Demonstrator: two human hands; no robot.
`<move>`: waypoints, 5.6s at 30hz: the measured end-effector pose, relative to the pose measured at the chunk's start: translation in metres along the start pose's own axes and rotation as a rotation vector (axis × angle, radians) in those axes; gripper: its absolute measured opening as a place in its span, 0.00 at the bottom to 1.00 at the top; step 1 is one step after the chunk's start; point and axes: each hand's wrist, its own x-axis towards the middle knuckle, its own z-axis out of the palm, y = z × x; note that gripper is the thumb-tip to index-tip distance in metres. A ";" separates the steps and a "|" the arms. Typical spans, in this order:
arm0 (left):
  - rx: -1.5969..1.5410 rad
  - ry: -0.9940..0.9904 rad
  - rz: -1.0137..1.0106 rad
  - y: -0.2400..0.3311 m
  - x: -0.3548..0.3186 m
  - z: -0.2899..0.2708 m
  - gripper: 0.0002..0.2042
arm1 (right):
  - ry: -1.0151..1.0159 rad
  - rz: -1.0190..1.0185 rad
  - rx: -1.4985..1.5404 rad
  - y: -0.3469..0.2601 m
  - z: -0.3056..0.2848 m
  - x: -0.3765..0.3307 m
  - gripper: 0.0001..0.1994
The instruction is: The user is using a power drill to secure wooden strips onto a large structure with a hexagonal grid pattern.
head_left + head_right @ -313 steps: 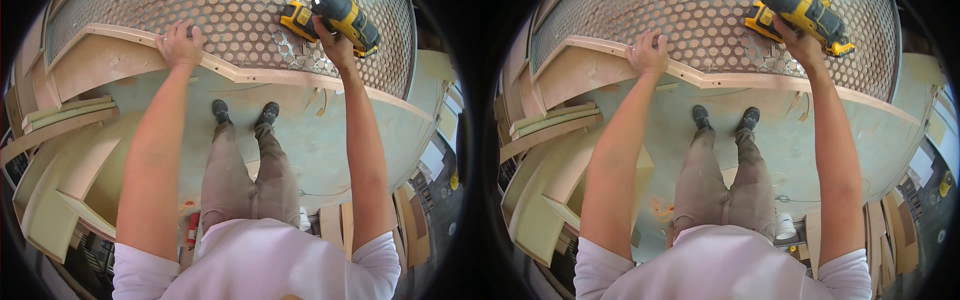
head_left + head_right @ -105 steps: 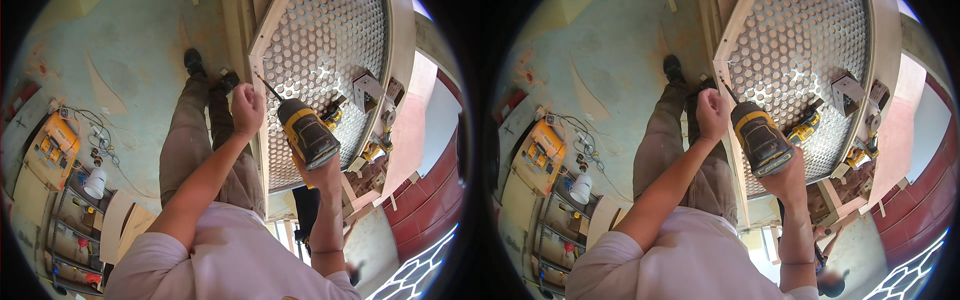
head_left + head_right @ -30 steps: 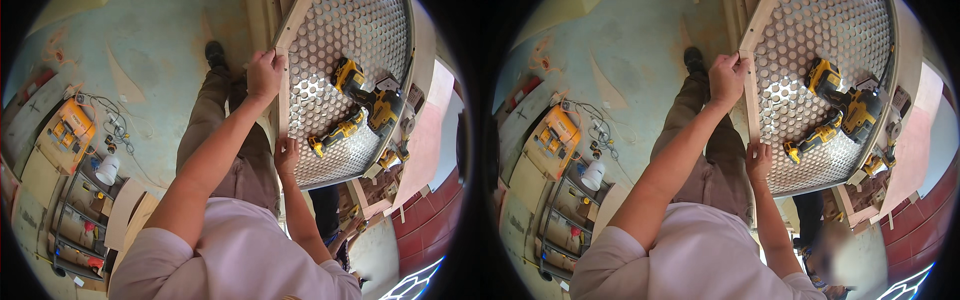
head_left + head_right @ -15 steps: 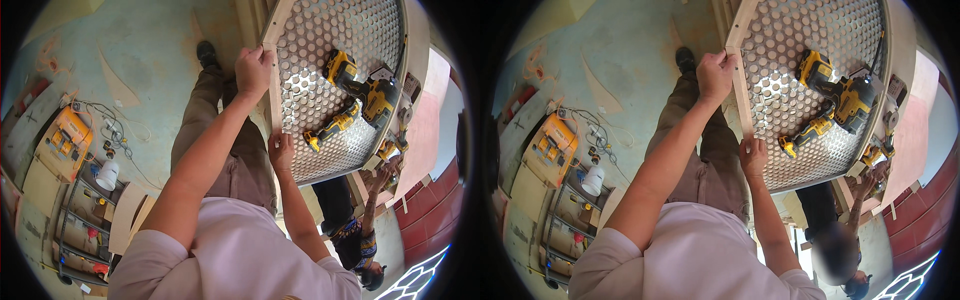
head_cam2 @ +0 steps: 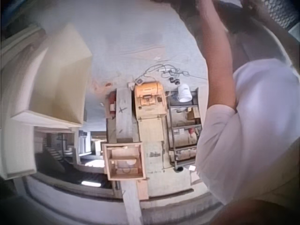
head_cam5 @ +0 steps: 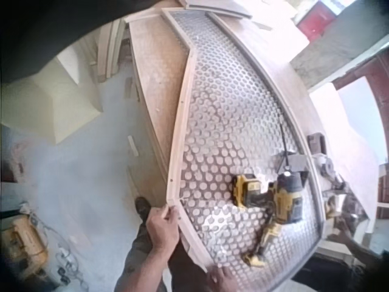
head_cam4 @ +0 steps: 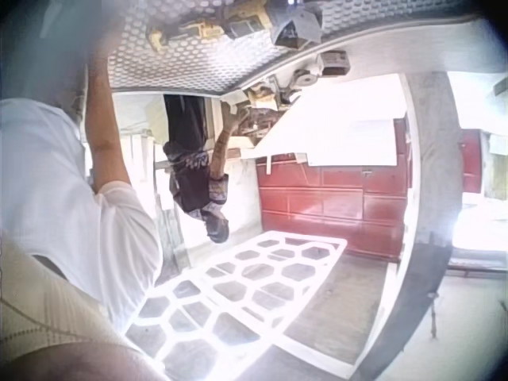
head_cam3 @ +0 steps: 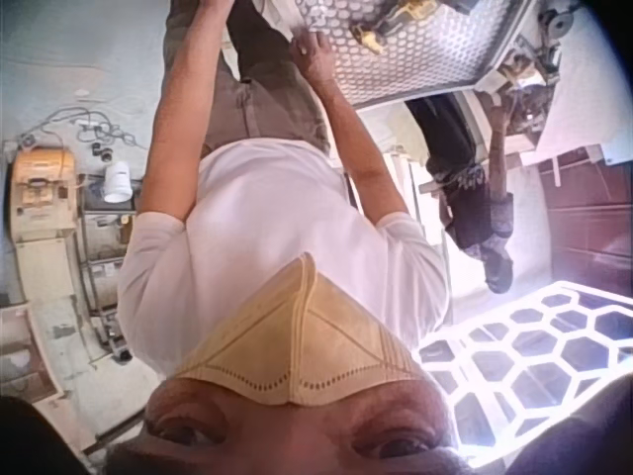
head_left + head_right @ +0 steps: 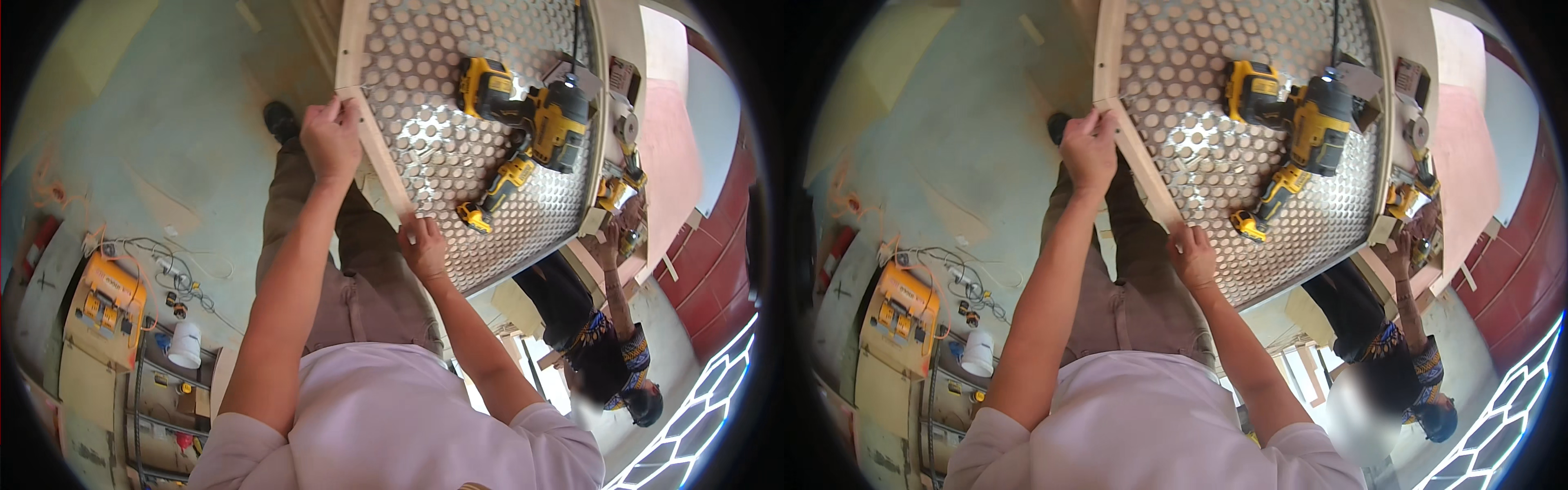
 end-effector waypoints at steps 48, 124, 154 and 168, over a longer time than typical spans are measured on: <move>-0.037 -0.065 -0.127 0.011 0.004 -0.006 0.14 | -0.023 -0.013 0.013 0.006 0.003 0.001 0.13; -0.011 -0.027 -0.072 0.005 0.005 0.002 0.10 | -0.123 0.000 -0.025 0.008 -0.003 -0.012 0.11; 0.126 -0.233 -0.195 0.005 0.028 -0.013 0.13 | -0.151 0.001 -0.112 -0.002 -0.005 0.005 0.13; 0.109 -0.324 -0.291 0.011 0.042 -0.022 0.13 | -0.140 0.050 -0.115 -0.001 -0.004 0.003 0.14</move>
